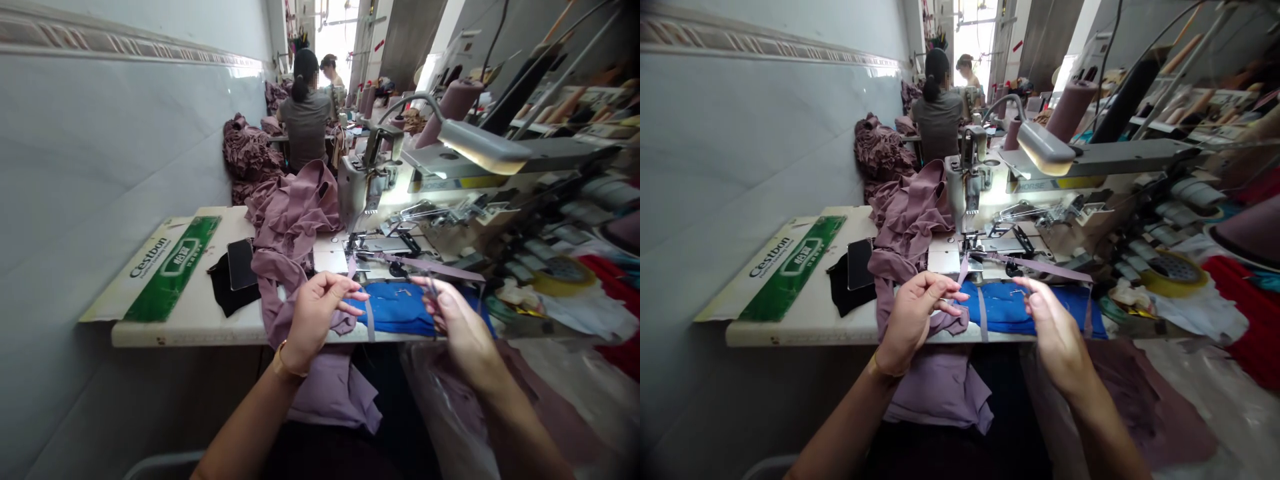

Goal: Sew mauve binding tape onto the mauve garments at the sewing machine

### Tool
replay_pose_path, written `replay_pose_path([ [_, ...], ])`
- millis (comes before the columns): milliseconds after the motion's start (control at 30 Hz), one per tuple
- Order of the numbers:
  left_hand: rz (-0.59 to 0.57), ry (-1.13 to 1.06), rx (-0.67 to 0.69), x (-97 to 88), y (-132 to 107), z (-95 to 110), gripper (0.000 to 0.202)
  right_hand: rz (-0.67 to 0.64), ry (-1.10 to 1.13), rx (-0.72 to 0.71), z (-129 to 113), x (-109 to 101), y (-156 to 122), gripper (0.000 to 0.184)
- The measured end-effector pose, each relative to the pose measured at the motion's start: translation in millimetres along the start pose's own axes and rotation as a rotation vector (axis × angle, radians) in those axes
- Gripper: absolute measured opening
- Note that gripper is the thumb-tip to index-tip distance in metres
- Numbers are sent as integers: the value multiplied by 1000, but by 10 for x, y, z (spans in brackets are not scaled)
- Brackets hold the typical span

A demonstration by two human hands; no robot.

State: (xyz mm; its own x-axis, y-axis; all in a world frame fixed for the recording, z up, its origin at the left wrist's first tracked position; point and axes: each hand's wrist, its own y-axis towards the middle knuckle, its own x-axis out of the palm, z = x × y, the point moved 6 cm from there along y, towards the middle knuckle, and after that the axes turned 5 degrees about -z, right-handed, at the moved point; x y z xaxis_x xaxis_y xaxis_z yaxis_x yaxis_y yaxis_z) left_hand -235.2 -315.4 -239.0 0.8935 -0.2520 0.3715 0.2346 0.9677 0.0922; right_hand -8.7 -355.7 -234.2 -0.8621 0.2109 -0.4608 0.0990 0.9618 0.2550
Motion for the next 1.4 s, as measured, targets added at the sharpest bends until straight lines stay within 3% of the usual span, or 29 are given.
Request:
replay_pose_path([
  [100, 21, -54, -54, 1, 35, -29, 28, -172, -115, -114, -316, 150, -5, 33],
  [267, 33, -89, -106, -11, 29, -10, 32, -301, -183, -365, -718, 341, 55, 19],
  [433, 42, -106, -119, -20, 31, 24, 32, -300, -345, -491, -890, 479, 74, 22],
  [667, 56, -141, -85, -20, 38, 27, 26, -270, -562, -477, -983, 533, 97, 16],
  [1233, 119, -146, -79, 1, 65, -59, 27, -143, -738, -570, -1018, 606, 71, 21],
  [1400, 144, -116, -74, -15, 75, -70, 29, -128, -655, -567, -954, 613, 103, 22],
])
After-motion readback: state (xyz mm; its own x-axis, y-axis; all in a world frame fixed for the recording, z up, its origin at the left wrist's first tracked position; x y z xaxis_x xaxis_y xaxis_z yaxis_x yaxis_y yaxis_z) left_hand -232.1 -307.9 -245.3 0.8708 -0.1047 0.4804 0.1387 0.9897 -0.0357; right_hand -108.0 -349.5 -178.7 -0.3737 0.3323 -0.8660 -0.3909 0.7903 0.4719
